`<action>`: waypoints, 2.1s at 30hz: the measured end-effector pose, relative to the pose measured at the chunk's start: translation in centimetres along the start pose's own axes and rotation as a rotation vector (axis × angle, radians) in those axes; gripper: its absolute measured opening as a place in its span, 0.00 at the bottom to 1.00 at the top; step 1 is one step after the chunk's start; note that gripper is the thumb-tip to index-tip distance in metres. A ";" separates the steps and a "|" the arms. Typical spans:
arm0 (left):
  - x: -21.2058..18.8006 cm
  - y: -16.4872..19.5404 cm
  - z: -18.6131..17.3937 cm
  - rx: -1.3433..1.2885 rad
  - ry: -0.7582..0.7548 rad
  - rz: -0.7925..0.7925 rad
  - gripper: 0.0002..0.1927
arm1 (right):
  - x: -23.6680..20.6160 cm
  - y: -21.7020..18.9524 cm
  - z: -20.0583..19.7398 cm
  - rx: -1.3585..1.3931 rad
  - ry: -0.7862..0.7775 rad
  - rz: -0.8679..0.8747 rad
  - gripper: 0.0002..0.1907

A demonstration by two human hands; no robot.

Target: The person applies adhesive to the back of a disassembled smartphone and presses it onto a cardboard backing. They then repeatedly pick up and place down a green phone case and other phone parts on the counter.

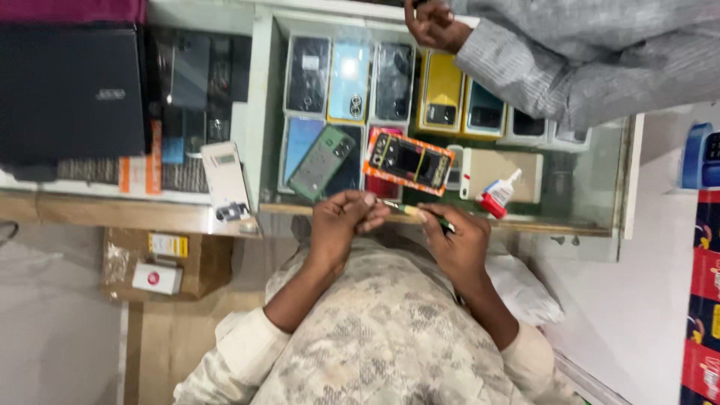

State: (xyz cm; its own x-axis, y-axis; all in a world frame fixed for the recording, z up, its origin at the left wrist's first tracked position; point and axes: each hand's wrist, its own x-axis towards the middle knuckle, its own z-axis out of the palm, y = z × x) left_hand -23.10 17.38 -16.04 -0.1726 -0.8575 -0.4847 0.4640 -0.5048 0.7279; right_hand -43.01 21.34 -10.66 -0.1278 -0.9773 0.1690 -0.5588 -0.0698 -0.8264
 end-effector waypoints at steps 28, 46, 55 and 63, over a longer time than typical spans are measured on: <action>5.1 -4.9 3.5 -0.168 -0.144 -0.245 0.13 | 5.5 5.5 -2.7 0.334 -0.114 0.039 0.14; 6.8 -2.3 -1.0 0.886 -0.011 0.584 0.15 | 10.5 4.8 -0.4 -0.086 -0.076 -0.292 0.16; 10.3 -1.9 0.4 1.032 -0.237 0.984 0.41 | 13.0 3.9 1.7 -0.274 -0.242 -0.382 0.17; 11.8 -3.7 -0.3 1.045 -0.267 1.040 0.40 | 14.1 3.9 2.1 -0.315 -0.285 -0.463 0.16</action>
State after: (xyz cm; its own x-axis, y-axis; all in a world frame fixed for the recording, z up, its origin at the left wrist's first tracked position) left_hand -26.61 9.15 -24.55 -0.3672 -0.8026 0.4700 -0.3178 0.5832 0.7476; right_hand -45.26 6.92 -12.63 0.3845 -0.8776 0.2863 -0.7238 -0.4791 -0.4965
